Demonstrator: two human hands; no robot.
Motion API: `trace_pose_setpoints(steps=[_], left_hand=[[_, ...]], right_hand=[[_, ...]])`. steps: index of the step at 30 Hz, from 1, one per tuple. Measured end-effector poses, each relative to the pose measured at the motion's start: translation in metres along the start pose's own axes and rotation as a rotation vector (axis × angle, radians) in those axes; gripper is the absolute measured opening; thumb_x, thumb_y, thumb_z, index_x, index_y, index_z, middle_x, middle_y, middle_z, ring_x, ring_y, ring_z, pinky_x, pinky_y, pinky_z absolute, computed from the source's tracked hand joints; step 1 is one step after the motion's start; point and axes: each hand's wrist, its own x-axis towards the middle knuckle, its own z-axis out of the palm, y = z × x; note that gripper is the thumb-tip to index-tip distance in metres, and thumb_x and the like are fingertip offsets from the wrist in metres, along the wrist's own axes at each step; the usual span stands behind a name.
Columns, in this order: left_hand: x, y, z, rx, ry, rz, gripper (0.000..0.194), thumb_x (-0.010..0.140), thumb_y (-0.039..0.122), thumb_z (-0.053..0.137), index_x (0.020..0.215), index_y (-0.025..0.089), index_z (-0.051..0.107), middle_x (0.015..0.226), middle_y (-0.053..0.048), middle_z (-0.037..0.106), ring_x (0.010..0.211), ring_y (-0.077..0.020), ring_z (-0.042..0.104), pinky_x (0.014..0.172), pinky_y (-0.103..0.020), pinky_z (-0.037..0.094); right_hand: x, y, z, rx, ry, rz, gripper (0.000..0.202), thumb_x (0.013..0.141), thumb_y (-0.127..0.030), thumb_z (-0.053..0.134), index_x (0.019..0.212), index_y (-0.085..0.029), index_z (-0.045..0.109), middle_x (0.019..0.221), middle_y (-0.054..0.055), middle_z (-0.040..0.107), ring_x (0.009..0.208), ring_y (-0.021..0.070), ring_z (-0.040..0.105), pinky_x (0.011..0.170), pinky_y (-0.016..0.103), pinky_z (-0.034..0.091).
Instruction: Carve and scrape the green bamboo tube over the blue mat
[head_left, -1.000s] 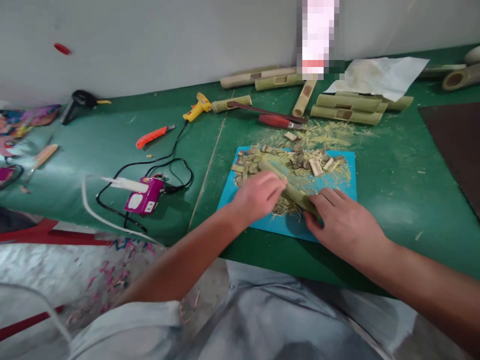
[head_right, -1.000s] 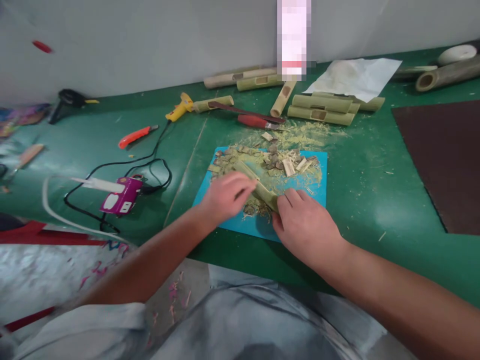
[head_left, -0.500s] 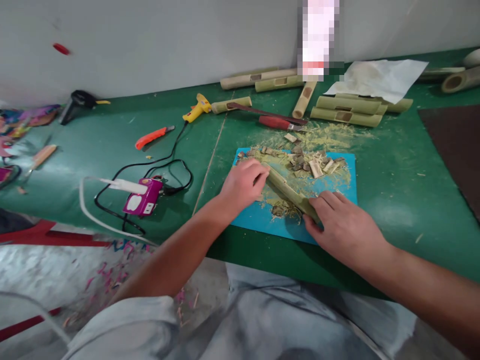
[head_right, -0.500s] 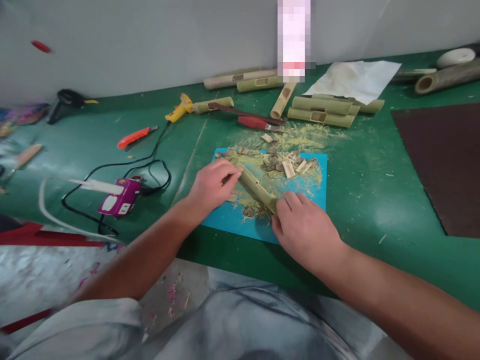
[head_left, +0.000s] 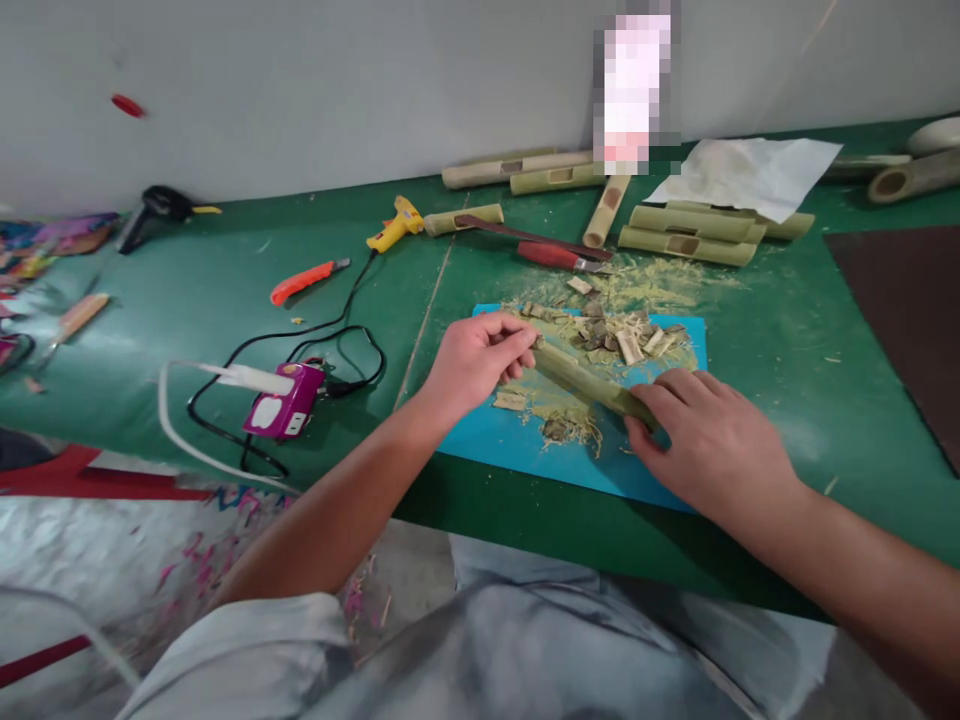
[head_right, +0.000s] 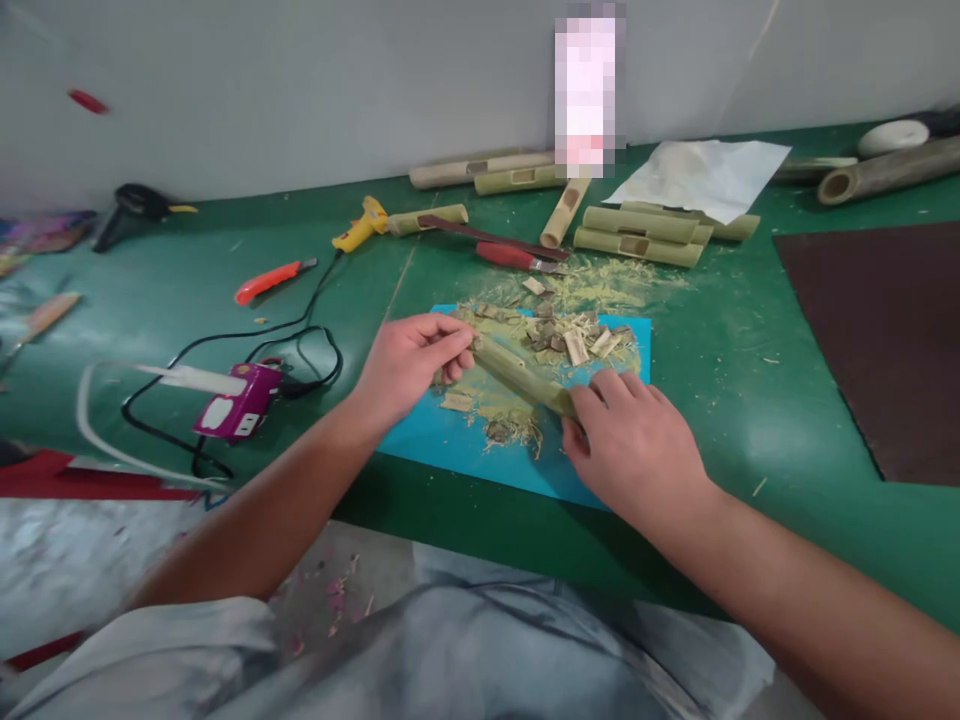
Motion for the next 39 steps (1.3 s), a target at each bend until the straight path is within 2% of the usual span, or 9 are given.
trace_pose_setpoints(steps=[11, 15, 19, 22, 26, 30, 33, 36, 39], left_hand=[[0.001, 0.004, -0.015, 0.152, -0.209, -0.049, 0.017, 0.077, 0.031, 0.07, 0.082, 0.016, 0.074, 0.057, 0.002, 0.057, 0.047, -0.0065, 0.046, 0.045, -0.019, 0.035], [0.014, 0.004, -0.017, 0.256, 0.093, 0.151, 0.023, 0.082, 0.036, 0.066, 0.091, 0.015, 0.072, 0.066, 0.0, 0.063, 0.05, -0.0075, 0.046, 0.049, -0.021, 0.038], [0.065, 0.0, -0.019, 0.539, 0.248, 0.467, 0.016, 0.085, 0.03, 0.06, 0.083, 0.016, 0.07, 0.086, -0.004, 0.069, 0.077, -0.0139, 0.06, 0.075, -0.027, 0.048], [0.115, -0.004, -0.018, 0.768, 0.17, 0.543, 0.012, 0.083, 0.021, 0.058, 0.081, 0.017, 0.07, 0.096, -0.005, 0.071, 0.097, -0.0194, 0.061, 0.095, -0.034, 0.044], [0.164, 0.0, -0.007, 1.04, -0.014, 0.412, 0.03, 0.076, 0.017, 0.059, 0.104, 0.02, 0.071, 0.112, -0.007, 0.069, 0.107, -0.0244, 0.058, 0.095, -0.036, 0.043], [0.18, 0.02, 0.002, 1.176, -0.271, 0.186, 0.042, 0.076, 0.031, 0.062, 0.118, 0.025, 0.067, 0.117, -0.005, 0.068, 0.098, -0.0238, 0.06, 0.083, -0.031, 0.044], [0.182, 0.03, 0.0, 1.176, -0.406, 0.167, 0.042, 0.075, 0.046, 0.063, 0.111, 0.025, 0.07, 0.103, -0.003, 0.071, 0.085, -0.0213, 0.061, 0.072, -0.027, 0.041], [0.184, 0.026, -0.005, 1.166, -0.36, 0.226, 0.036, 0.077, 0.049, 0.061, 0.097, 0.022, 0.073, 0.082, -0.003, 0.069, 0.071, -0.0185, 0.057, 0.065, -0.026, 0.037], [0.187, 0.015, -0.01, 1.148, -0.204, 0.321, 0.026, 0.081, 0.038, 0.057, 0.083, 0.018, 0.073, 0.071, -0.005, 0.065, 0.065, -0.0181, 0.054, 0.062, -0.027, 0.035]], right_hand=[[0.003, 0.006, 0.0, 0.065, 0.102, -0.02, 0.02, 0.089, -0.028, 0.054, 0.093, -0.013, 0.068, 0.088, 0.01, 0.066, 0.08, 0.0227, 0.06, 0.07, 0.036, 0.045], [0.002, 0.007, 0.001, 0.096, 0.091, -0.026, 0.02, 0.089, -0.028, 0.055, 0.096, -0.014, 0.068, 0.093, 0.01, 0.067, 0.083, 0.0236, 0.061, 0.07, 0.036, 0.045], [0.003, 0.007, 0.001, 0.142, 0.108, -0.051, 0.019, 0.088, -0.026, 0.057, 0.098, -0.015, 0.067, 0.098, 0.01, 0.067, 0.085, 0.0235, 0.062, 0.07, 0.036, 0.045], [0.004, 0.007, 0.001, 0.18, 0.141, -0.071, 0.019, 0.088, -0.025, 0.057, 0.1, -0.015, 0.066, 0.1, 0.01, 0.066, 0.088, 0.0238, 0.062, 0.07, 0.036, 0.045], [0.004, 0.007, 0.0, 0.242, 0.159, -0.095, 0.02, 0.088, -0.025, 0.056, 0.103, -0.014, 0.065, 0.1, 0.01, 0.065, 0.09, 0.0241, 0.062, 0.073, 0.037, 0.047], [0.005, 0.007, -0.001, 0.288, 0.165, -0.107, 0.022, 0.089, -0.026, 0.056, 0.106, -0.014, 0.063, 0.103, 0.011, 0.065, 0.092, 0.0244, 0.061, 0.076, 0.037, 0.047], [0.004, 0.007, -0.001, 0.3, 0.18, -0.108, 0.021, 0.089, -0.026, 0.055, 0.105, -0.013, 0.062, 0.103, 0.012, 0.066, 0.092, 0.0241, 0.06, 0.075, 0.038, 0.048], [0.004, 0.006, -0.001, 0.303, 0.18, -0.105, 0.02, 0.089, -0.025, 0.054, 0.104, -0.014, 0.062, 0.104, 0.013, 0.066, 0.092, 0.0236, 0.06, 0.076, 0.038, 0.048], [0.004, 0.005, -0.001, 0.319, 0.145, -0.085, 0.021, 0.09, -0.026, 0.053, 0.106, -0.016, 0.062, 0.107, 0.013, 0.066, 0.095, 0.0246, 0.061, 0.079, 0.039, 0.048]])
